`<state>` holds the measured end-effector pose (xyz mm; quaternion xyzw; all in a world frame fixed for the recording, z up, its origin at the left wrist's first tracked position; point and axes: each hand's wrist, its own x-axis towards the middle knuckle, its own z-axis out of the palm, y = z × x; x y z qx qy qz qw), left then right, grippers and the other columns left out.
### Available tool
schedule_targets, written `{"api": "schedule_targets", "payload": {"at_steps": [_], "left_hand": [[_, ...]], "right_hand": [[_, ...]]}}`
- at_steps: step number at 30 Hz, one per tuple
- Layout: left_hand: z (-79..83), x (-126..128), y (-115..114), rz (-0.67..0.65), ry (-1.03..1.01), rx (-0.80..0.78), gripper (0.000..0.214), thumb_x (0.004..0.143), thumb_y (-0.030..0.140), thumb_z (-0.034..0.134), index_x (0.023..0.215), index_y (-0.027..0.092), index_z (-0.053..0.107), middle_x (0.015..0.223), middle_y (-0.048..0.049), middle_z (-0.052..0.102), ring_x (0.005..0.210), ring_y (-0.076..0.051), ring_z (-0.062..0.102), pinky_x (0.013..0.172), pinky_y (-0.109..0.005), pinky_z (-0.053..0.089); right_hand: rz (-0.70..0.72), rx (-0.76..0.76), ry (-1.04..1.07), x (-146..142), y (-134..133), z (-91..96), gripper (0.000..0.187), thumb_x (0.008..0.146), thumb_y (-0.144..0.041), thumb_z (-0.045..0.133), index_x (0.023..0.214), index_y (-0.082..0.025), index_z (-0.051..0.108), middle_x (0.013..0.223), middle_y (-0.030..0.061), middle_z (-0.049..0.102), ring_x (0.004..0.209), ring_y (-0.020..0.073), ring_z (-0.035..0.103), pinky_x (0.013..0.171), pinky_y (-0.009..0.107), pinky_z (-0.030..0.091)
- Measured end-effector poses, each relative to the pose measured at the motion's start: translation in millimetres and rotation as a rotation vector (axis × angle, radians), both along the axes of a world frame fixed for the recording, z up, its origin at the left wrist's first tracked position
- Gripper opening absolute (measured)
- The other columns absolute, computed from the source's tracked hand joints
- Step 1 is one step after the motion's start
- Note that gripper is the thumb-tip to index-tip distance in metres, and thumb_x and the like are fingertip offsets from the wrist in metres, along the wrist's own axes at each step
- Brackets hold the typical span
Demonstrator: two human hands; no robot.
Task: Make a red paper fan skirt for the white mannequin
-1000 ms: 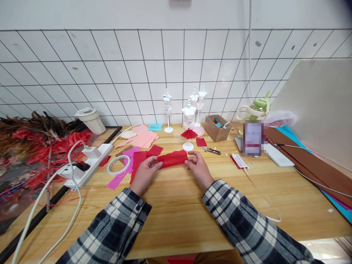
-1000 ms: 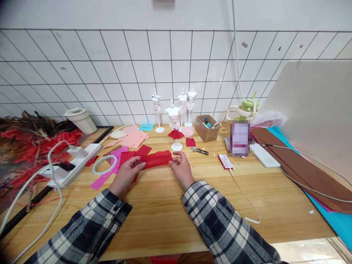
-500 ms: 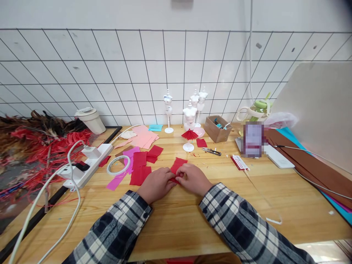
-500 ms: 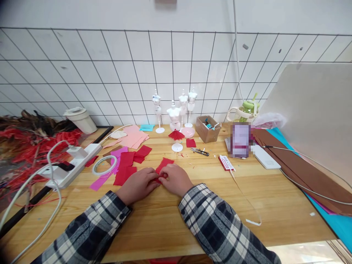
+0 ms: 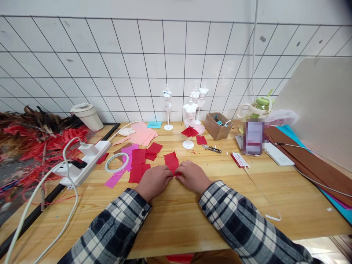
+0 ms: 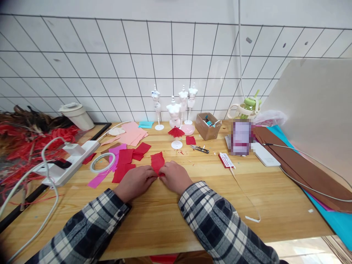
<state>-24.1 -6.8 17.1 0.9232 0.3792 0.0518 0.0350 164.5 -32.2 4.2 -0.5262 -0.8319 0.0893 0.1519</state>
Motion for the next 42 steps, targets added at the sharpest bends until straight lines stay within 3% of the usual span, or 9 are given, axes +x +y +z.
{"api": "schedule_targets", "payload": {"at_steps": [9,13,17,22,27,30,33,37,42], "left_hand": [[-3.1,4,1,-0.061,-0.029,0.069,0.025,0.091,0.027,0.046,0.086,0.02,0.07,0.085,-0.006,0.067,0.088,-0.021,0.058,0.081,-0.035,0.043],[-3.7,5,2,-0.051,-0.023,0.065,0.024,0.091,0.027,0.046,0.085,0.021,0.069,0.081,-0.0046,0.068,0.083,-0.021,0.06,0.086,-0.04,0.041],[-5.0,5,4,-0.017,-0.044,0.039,0.022,0.091,0.024,0.047,0.09,0.022,0.069,0.082,-0.0039,0.07,0.082,-0.019,0.062,0.094,-0.043,0.037],[-4.8,7,3,-0.03,-0.035,0.016,0.027,0.092,0.025,0.045,0.087,0.02,0.071,0.082,-0.0068,0.068,0.083,-0.021,0.06,0.079,-0.035,0.043],[-5.7,7,4,-0.019,-0.067,0.023,0.025,0.091,0.025,0.046,0.086,0.018,0.07,0.087,-0.0077,0.068,0.086,-0.021,0.059,0.079,-0.034,0.044],[-6.0,6,5,-0.011,-0.057,0.004,0.025,0.092,0.025,0.045,0.089,0.02,0.07,0.083,-0.0062,0.069,0.081,-0.021,0.061,0.077,-0.035,0.044],[-5.6,6,6,-0.01,-0.062,0.001,0.026,0.092,0.025,0.045,0.091,0.022,0.07,0.084,-0.0049,0.071,0.083,-0.021,0.062,0.087,-0.041,0.041],[-5.7,6,5,-0.02,-0.056,0.013,0.027,0.091,0.024,0.045,0.09,0.023,0.072,0.084,-0.0044,0.07,0.086,-0.021,0.062,0.1,-0.048,0.032],[-6.4,7,4,-0.028,-0.063,0.036,0.027,0.091,0.025,0.045,0.088,0.019,0.071,0.09,-0.008,0.068,0.089,-0.021,0.059,0.085,-0.036,0.044]], "right_hand": [[-0.057,-0.075,-0.051,-3,1,-1.9,0.017,0.091,-0.029,0.052,0.092,-0.021,0.067,0.092,0.0048,0.067,0.089,0.0174,0.058,0.074,0.027,0.038],[-0.1,-0.098,-0.01,-3,1,0.7,0.017,0.088,-0.025,0.055,0.101,-0.022,0.065,0.096,0.004,0.069,0.09,0.0178,0.059,0.076,0.027,0.039],[-0.093,-0.129,-0.031,-3,1,2.2,0.018,0.09,-0.026,0.052,0.097,-0.023,0.068,0.095,0.0041,0.069,0.091,0.0179,0.06,0.079,0.027,0.039],[-0.085,-0.084,-0.088,-3,-1,3.9,0.023,0.093,-0.028,0.048,0.094,-0.024,0.07,0.094,0.0049,0.067,0.092,0.0186,0.058,0.079,0.028,0.04],[-0.082,-0.071,-0.109,-4,-3,5.4,0.023,0.093,-0.027,0.047,0.092,-0.022,0.069,0.094,0.0059,0.066,0.093,0.0186,0.058,0.078,0.027,0.04],[-0.117,-0.106,-0.102,-5,-3,5.2,0.021,0.093,-0.028,0.046,0.101,-0.022,0.065,0.094,0.0054,0.068,0.089,0.0179,0.059,0.076,0.027,0.04],[-0.137,-0.109,-0.078,-4,-2,3.4,0.02,0.092,-0.028,0.049,0.106,-0.023,0.062,0.097,0.0044,0.069,0.09,0.0177,0.06,0.076,0.027,0.039],[-0.086,-0.084,-0.113,-3,-1,2.0,0.022,0.094,-0.027,0.045,0.095,-0.023,0.067,0.093,0.0043,0.068,0.089,0.018,0.06,0.076,0.027,0.04],[-0.091,-0.054,-0.174,-6,-3,4.8,0.027,0.095,-0.03,0.044,0.092,-0.021,0.069,0.096,0.0075,0.064,0.089,0.0179,0.059,0.072,0.026,0.041]]}}
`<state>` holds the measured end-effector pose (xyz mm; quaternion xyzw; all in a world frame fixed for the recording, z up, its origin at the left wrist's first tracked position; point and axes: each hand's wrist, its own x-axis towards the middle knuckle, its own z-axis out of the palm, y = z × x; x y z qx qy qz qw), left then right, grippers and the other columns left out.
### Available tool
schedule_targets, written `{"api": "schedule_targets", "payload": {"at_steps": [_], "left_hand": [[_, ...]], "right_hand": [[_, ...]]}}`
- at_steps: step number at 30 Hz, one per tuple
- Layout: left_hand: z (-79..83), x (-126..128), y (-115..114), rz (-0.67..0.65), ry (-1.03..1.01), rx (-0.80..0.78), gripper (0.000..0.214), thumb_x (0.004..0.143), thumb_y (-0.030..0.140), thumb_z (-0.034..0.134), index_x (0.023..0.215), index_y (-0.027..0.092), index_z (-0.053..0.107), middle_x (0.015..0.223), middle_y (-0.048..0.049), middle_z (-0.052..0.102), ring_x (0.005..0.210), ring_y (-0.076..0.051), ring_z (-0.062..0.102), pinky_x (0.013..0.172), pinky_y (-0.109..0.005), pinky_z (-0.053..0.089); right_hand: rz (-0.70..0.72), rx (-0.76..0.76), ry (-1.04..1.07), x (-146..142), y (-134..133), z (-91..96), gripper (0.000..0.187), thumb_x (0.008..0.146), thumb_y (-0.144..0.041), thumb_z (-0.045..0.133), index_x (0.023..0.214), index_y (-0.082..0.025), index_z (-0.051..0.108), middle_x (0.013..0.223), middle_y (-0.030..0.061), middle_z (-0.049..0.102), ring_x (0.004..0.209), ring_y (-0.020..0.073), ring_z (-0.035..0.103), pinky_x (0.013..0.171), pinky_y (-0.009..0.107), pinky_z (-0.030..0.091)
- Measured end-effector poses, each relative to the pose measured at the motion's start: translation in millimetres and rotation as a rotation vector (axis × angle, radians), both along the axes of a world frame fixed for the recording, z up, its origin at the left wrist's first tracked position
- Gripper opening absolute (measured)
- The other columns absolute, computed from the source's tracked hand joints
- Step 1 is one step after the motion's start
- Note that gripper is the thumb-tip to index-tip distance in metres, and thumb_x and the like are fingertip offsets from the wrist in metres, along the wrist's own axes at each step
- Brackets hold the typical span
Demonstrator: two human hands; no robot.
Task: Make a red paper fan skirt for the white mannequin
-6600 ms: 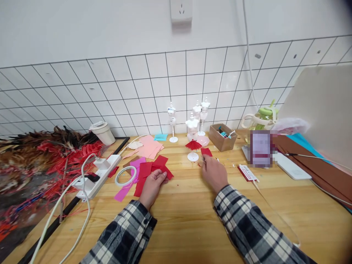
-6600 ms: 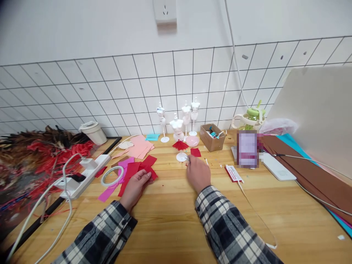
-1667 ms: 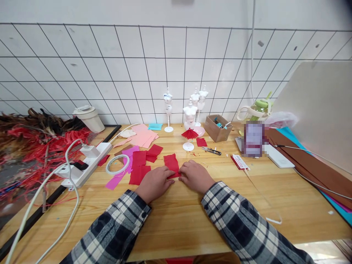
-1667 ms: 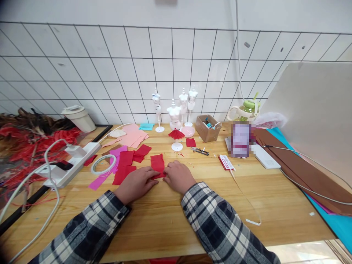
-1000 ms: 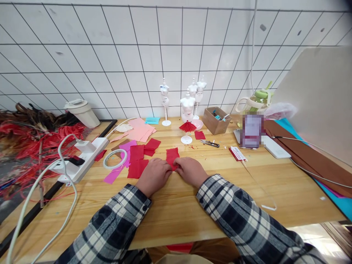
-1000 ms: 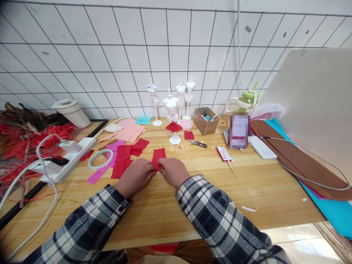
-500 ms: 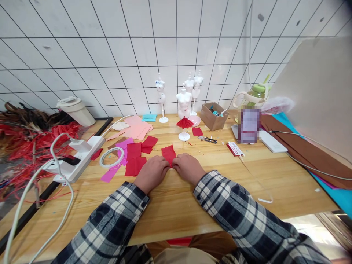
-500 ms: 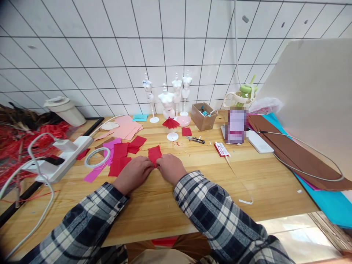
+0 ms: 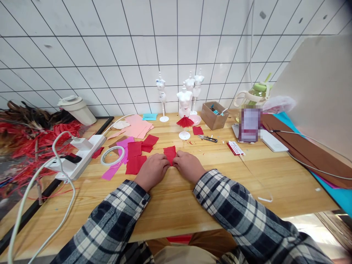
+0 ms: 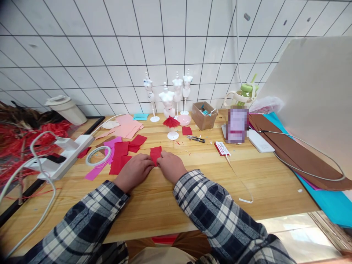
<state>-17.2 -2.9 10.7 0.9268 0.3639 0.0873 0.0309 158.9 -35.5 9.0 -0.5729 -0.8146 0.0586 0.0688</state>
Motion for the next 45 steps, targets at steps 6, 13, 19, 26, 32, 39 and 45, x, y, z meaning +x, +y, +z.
{"api": "schedule_targets", "payload": {"at_steps": [6,13,19,26,32,39,45], "left_hand": [[1.7,-0.8,0.4,0.021,0.015,-0.002,0.025,0.091,0.026,0.046,0.09,0.02,0.071,0.084,-0.0062,0.069,0.083,-0.021,0.06,0.079,-0.035,0.044],[3.6,-1.1,2.0,-0.033,0.026,-0.011,0.026,0.092,0.024,0.046,0.089,0.021,0.072,0.085,-0.0062,0.07,0.085,-0.021,0.059,0.082,-0.036,0.042],[2.2,-0.8,0.3,-0.042,0.019,0.023,0.027,0.092,0.024,0.046,0.087,0.019,0.072,0.086,-0.0072,0.069,0.088,-0.021,0.057,0.084,-0.035,0.042],[0.4,-2.8,2.0,0.012,0.039,0.02,0.027,0.093,0.029,0.046,0.096,0.021,0.071,0.084,-0.0074,0.069,0.084,-0.022,0.058,0.079,-0.036,0.042],[-0.4,-1.2,1.3,-0.018,0.032,0.03,0.027,0.093,0.027,0.045,0.09,0.02,0.071,0.085,-0.0068,0.068,0.085,-0.021,0.057,0.081,-0.035,0.042],[0.4,-0.2,1.5,-0.055,0.017,0.047,0.027,0.093,0.026,0.045,0.086,0.019,0.071,0.084,-0.0069,0.067,0.086,-0.021,0.056,0.082,-0.035,0.042],[-1.5,-1.4,4.2,-0.072,0.009,0.045,0.027,0.093,0.024,0.044,0.093,0.021,0.071,0.084,-0.0056,0.069,0.083,-0.02,0.058,0.089,-0.039,0.039]], "right_hand": [[-0.009,0.006,-0.01,1.3,0.8,-2.0,0.025,0.095,-0.03,0.043,0.094,-0.023,0.067,0.089,0.0053,0.067,0.086,0.0185,0.061,0.072,0.028,0.041],[-0.002,-0.01,0.003,3.1,2.1,-2.4,0.03,0.096,-0.03,0.041,0.093,-0.023,0.069,0.091,0.0058,0.067,0.086,0.0174,0.061,0.072,0.026,0.041],[0.055,0.054,-0.017,2.6,1.1,-3.3,0.029,0.095,-0.029,0.042,0.088,-0.021,0.068,0.092,0.0064,0.067,0.084,0.018,0.061,0.068,0.026,0.04],[0.001,-0.002,-0.022,3.9,2.4,-2.2,0.029,0.096,-0.032,0.041,0.094,-0.023,0.068,0.091,0.0059,0.069,0.086,0.0183,0.063,0.073,0.027,0.042],[0.004,-0.026,-0.008,4.0,3.0,-2.6,0.03,0.096,-0.034,0.042,0.096,-0.023,0.07,0.093,0.0068,0.07,0.089,0.019,0.064,0.075,0.027,0.042],[0.014,-0.009,-0.018,2.3,2.6,-1.6,0.029,0.095,-0.029,0.042,0.093,-0.021,0.07,0.093,0.0073,0.068,0.089,0.0189,0.061,0.076,0.028,0.043],[0.054,0.016,-0.049,3.0,1.6,-1.6,0.029,0.095,-0.027,0.041,0.093,-0.019,0.069,0.092,0.0086,0.066,0.088,0.0197,0.061,0.075,0.028,0.043]]}}
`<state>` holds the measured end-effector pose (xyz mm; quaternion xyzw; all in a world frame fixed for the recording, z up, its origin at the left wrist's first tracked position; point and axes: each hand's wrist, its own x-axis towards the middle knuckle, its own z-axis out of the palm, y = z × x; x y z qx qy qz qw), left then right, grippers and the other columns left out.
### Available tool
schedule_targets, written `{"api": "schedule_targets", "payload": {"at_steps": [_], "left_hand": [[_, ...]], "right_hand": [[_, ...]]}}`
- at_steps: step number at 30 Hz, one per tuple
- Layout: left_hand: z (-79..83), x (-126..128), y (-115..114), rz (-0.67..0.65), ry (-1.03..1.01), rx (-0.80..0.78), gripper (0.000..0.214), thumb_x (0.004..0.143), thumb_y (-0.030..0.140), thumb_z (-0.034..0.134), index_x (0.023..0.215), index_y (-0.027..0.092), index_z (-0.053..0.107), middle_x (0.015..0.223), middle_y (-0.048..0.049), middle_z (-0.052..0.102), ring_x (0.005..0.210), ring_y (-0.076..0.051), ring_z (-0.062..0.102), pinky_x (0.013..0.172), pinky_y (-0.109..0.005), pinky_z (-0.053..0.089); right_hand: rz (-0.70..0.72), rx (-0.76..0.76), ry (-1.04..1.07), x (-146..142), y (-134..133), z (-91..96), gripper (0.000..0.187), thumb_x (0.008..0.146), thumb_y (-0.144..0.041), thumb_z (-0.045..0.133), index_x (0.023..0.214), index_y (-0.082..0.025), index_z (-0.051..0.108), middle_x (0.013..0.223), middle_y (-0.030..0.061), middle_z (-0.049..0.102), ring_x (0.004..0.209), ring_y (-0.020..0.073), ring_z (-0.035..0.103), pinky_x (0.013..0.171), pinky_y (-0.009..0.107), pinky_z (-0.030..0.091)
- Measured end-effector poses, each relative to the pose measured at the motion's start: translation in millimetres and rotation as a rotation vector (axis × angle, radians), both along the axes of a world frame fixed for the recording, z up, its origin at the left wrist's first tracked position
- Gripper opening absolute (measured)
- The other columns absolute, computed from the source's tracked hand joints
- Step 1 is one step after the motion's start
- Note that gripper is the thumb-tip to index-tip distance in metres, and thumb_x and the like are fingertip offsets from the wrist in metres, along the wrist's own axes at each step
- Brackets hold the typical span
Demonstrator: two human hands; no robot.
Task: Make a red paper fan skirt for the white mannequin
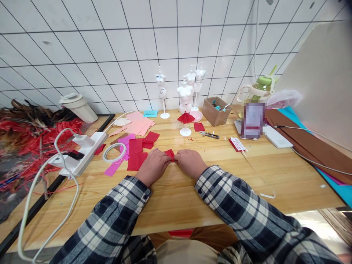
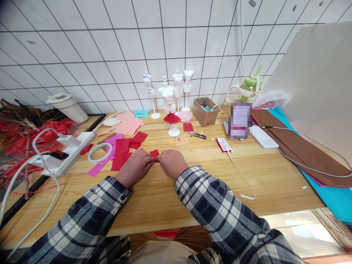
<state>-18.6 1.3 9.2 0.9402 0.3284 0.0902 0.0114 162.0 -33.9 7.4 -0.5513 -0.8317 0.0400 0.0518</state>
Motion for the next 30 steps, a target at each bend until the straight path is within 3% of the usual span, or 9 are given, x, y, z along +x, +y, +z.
{"api": "schedule_targets", "payload": {"at_steps": [9,12,18,24,30], "left_hand": [[-1.1,-1.3,-2.1,0.019,-0.021,0.014,0.026,0.092,0.025,0.047,0.094,0.027,0.072,0.086,-0.0032,0.068,0.086,-0.019,0.059,0.102,-0.048,0.031],[-1.9,-1.4,-1.0,0.016,-0.008,0.021,0.026,0.092,0.025,0.046,0.091,0.025,0.072,0.084,-0.0032,0.068,0.085,-0.019,0.059,0.099,-0.045,0.033],[-3.4,-0.5,-0.2,0.029,0.015,0.019,0.028,0.093,0.028,0.045,0.097,0.023,0.073,0.08,-0.0071,0.066,0.082,-0.021,0.056,0.077,-0.035,0.041],[-1.8,0.3,-1.8,0.012,0.007,0.02,0.028,0.093,0.026,0.046,0.095,0.023,0.073,0.08,-0.0065,0.065,0.083,-0.021,0.054,0.079,-0.036,0.041],[-0.9,1.7,-2.7,0.017,0.028,0.025,0.027,0.092,0.026,0.046,0.088,0.02,0.072,0.081,-0.007,0.064,0.086,-0.021,0.055,0.081,-0.035,0.042]], "right_hand": [[-0.053,0.065,0.011,2.4,-4.2,5.8,0.03,0.096,-0.036,0.041,0.094,-0.024,0.069,0.103,0.007,0.058,0.088,0.0172,0.057,0.068,0.026,0.04],[-0.07,0.035,0.028,3.4,-2.1,4.1,0.028,0.094,-0.036,0.045,0.092,-0.024,0.07,0.1,0.0061,0.058,0.087,0.0172,0.057,0.068,0.027,0.04],[-0.117,-0.04,0.077,4.4,0.5,3.5,0.021,0.091,-0.035,0.051,0.091,-0.025,0.069,0.1,0.0039,0.058,0.086,0.0164,0.059,0.069,0.026,0.04],[-0.107,-0.031,0.062,2.3,-2.1,5.5,0.025,0.093,-0.036,0.047,0.102,-0.026,0.068,0.101,0.0046,0.058,0.087,0.0164,0.06,0.069,0.026,0.041],[-0.135,-0.04,0.025,3.0,-1.3,4.5,0.028,0.094,-0.037,0.045,0.096,-0.024,0.07,0.095,0.0052,0.059,0.082,0.0166,0.061,0.065,0.026,0.04]]}}
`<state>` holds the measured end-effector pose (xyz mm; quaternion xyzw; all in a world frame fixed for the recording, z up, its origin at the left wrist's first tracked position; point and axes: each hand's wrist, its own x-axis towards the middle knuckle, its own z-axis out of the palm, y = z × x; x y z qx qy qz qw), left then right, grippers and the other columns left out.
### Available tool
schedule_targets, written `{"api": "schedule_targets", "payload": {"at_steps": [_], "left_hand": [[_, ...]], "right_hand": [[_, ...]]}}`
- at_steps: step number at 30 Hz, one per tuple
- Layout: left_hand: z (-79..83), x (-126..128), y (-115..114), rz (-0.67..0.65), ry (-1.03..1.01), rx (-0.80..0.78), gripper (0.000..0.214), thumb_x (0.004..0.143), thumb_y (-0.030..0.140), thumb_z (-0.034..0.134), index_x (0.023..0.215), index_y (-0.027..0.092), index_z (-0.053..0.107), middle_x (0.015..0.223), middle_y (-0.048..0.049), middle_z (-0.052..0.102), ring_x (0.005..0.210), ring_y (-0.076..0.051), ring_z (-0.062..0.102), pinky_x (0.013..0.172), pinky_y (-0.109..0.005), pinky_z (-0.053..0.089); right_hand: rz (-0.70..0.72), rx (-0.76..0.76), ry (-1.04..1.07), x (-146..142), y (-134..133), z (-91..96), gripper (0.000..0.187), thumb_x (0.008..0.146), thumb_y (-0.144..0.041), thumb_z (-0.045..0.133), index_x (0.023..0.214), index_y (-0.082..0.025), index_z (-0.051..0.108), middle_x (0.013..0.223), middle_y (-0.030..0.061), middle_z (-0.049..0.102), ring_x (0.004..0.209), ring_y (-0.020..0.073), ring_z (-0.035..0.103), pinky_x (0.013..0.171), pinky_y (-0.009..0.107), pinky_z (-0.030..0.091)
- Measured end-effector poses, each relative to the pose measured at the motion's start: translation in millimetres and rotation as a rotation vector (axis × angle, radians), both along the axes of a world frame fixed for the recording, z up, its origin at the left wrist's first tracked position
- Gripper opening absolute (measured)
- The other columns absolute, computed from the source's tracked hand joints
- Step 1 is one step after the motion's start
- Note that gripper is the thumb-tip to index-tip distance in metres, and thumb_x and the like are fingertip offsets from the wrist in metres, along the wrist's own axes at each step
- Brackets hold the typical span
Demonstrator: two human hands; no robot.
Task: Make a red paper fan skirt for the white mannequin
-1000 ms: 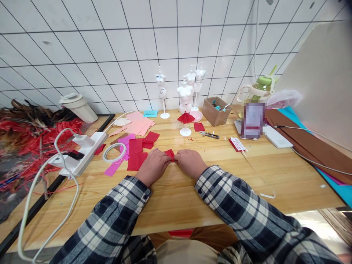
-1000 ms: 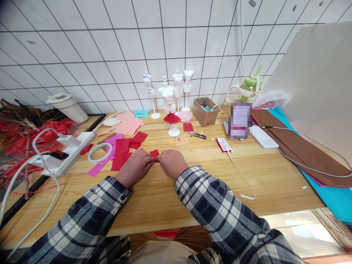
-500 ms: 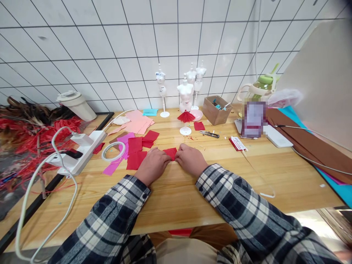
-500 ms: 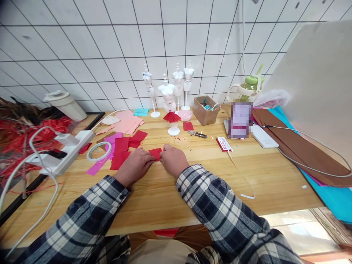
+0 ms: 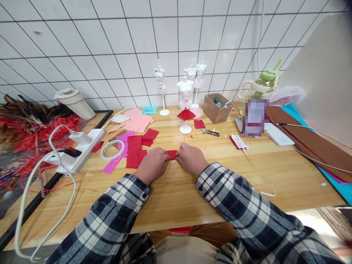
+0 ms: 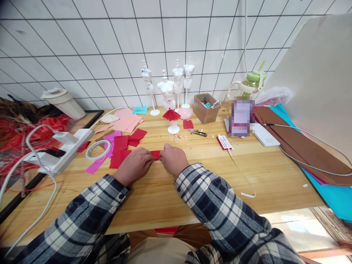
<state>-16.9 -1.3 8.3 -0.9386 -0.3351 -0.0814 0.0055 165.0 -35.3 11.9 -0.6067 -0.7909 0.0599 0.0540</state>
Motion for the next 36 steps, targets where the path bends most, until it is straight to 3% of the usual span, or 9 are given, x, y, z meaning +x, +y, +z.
{"api": "schedule_targets", "payload": {"at_steps": [10,17,24,36], "left_hand": [[-1.5,-0.1,0.6,-0.011,-0.001,0.008,0.027,0.093,0.025,0.046,0.096,0.023,0.072,0.08,-0.0063,0.065,0.083,-0.021,0.056,0.078,-0.036,0.041],[-1.0,0.9,-1.0,-0.004,-0.02,-0.001,0.027,0.092,0.024,0.045,0.09,0.02,0.071,0.084,-0.0071,0.064,0.086,-0.021,0.054,0.08,-0.034,0.043],[-1.6,0.4,-0.9,-0.02,0.021,0.0,0.029,0.093,0.022,0.043,0.107,0.025,0.069,0.083,-0.0063,0.063,0.083,-0.02,0.054,0.076,-0.035,0.042],[-3.1,0.1,0.9,0.006,-0.004,-0.029,0.029,0.093,0.024,0.043,0.105,0.024,0.07,0.086,-0.0072,0.065,0.085,-0.021,0.055,0.077,-0.035,0.042]], "right_hand": [[0.032,0.058,0.011,0.4,-2.4,-0.9,0.025,0.093,-0.036,0.046,0.097,-0.024,0.068,0.096,0.0043,0.059,0.08,0.0158,0.061,0.06,0.026,0.037],[0.01,0.007,-0.033,0.1,0.5,-2.0,0.032,0.096,-0.038,0.039,0.096,-0.024,0.068,0.093,0.0048,0.059,0.079,0.0162,0.061,0.061,0.027,0.037],[0.02,0.024,0.016,-0.1,-2.7,1.6,0.025,0.094,-0.035,0.045,0.101,-0.026,0.066,0.097,0.0041,0.061,0.083,0.0167,0.061,0.064,0.026,0.04],[-0.014,-0.059,0.02,0.6,0.7,0.4,0.029,0.095,-0.035,0.042,0.099,-0.025,0.069,0.097,0.0056,0.064,0.088,0.0179,0.061,0.071,0.027,0.04]]}}
